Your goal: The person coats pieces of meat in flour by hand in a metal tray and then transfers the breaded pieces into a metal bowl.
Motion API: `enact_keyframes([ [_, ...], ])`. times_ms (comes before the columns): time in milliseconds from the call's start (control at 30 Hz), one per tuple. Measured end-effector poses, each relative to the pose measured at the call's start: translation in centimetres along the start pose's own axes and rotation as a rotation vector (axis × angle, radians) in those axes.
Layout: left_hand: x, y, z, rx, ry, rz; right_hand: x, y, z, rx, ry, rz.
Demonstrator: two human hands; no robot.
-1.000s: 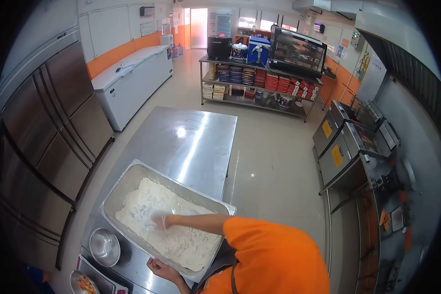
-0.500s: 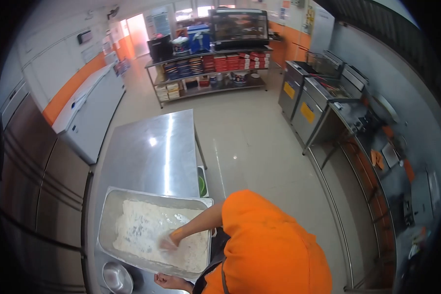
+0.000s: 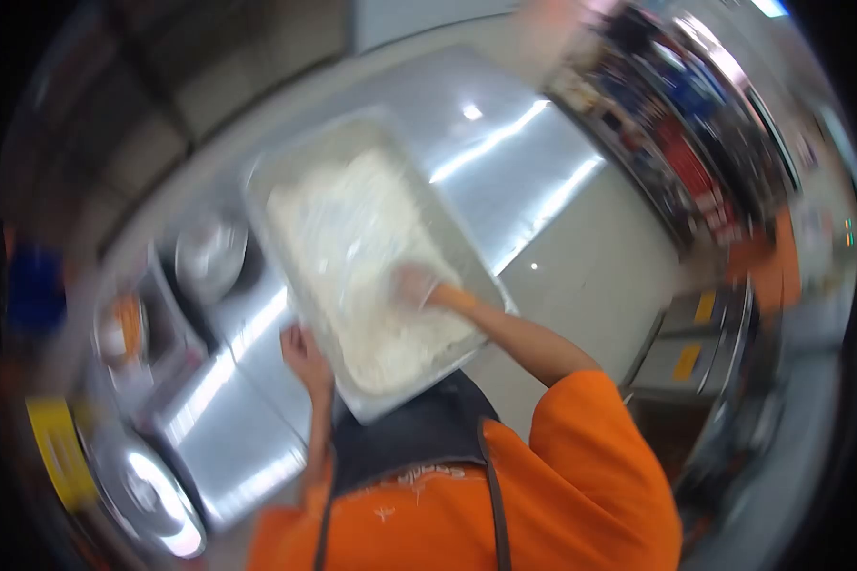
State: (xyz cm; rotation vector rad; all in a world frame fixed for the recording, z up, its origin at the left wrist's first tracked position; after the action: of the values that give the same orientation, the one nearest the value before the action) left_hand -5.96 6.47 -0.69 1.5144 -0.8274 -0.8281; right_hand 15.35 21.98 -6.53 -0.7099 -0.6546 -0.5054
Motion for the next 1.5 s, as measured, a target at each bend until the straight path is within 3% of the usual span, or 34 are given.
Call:
enact_keyframes([
  [33, 0.8, 0.6, 0.0, -0.042, 0.005, 0.027, 0.7, 2.6, 0.1, -0.01, 0.045, -0.075],
  [67, 0.8, 0.9, 0.2, -0.066, 0.035, 0.049, -0.2, 5.0, -0.6, 0.039, -0.151, -0.237],
  [133, 0.9, 0.6, 0.3, 0.052, 0.073, 0.049, 1.7, 4.4, -3.9, -0.483, -0.337, -0.232],
  [200, 0.2, 0.9, 0.8, 0.041, 0.097, 0.082, 1.7, 4.2, -5.3, -0.447, -0.09, -0.217],
  [333, 0.0, 1.8, 0.8, 0.019, 0.102, 0.105, -3.2, -3.9, -6.1, -0.564, -0.196, -0.037],
  [467, -0.1, 1.4, 0.7, 0.056, 0.067, 0.105, -5.9, -8.7, -3.2, -0.8, 0.081, 0.233],
  [533, 0.0, 1.6, 1.0, 0.063, 0.087, 0.119, -5.4, -9.3, -0.5, -0.722, 0.194, 0.36],
  [600, 0.2, 1.6, 1.4, 0.064, 0.113, 0.148, -4.1, -10.0, 3.0, -0.403, 0.238, 0.367],
  [667, 0.1, 1.8, 1.0, 0.084, 0.053, 0.124, -4.2, -7.6, 4.4, 0.21, -0.14, -0.204],
  [800, 0.0, 1.8, 1.4, 0.094, 0.067, 0.127, -1.9, -12.8, 8.5, 0.305, -0.35, -0.016],
  [867, -0.1, 1.9, 1.2, 0.093, 0.043, 0.097, -4.2, -13.1, 11.5, -0.159, -0.162, 0.334],
  [967, -0.1, 2.3, 1.3, 0.086, 0.043, 0.087, -13.6, -0.3, 12.0, -0.23, 0.169, 0.215],
  [1033, 0.0, 2.0, 1.3, 0.07, 0.044, 0.073, -11.4, -7.3, 10.6, -0.204, 0.311, 0.072],
  [1100, -0.2, 2.4, 1.3, 0.057, 0.031, 0.049, -10.4, -7.0, 5.2, 0.162, 0.654, 0.431],
  [1167, 0.0, 2.1, 1.3, 0.046, 0.039, 0.097, -8.7, -7.6, 2.4, -0.254, 0.405, 0.407],
  [1233, 0.2, 2.2, 1.2, 0.051, 0.071, 0.082, -8.8, -3.6, -3.3, -0.877, 0.041, 0.317],
  [1300, 0.9, 0.5, 1.2, 0.001, 0.124, 0.082, -3.0, -9.8, 0.1, -0.343, -0.033, 0.358],
  [1367, 1.3, -1.1, 1.0, 0.007, 0.102, 0.107, -3.1, -5.7, 0.8, -0.624, 0.111, 0.444],
  [1433, 1.0, -2.6, 0.9, 0.006, 0.06, 0.128, -2.2, -1.3, 4.8, -0.174, 0.55, 0.207],
  [1500, 0.2, -0.1, 0.4, -0.003, 0.036, 0.037, -15.5, 15.1, -6.4, 0.09, 0.642, 0.156],
])
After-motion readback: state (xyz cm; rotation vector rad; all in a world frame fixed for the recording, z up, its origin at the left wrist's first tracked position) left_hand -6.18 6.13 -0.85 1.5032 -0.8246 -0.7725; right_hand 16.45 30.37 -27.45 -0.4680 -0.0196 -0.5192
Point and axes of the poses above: each hand's wrist, its own x-axis away from the middle knuckle, its own z-axis out of the back of the hand, y = z × x, the point moved 9 cm from there along -x, towards the middle knuckle, and after that the axes turned 15 degrees about -y, right-handed, at the moved point
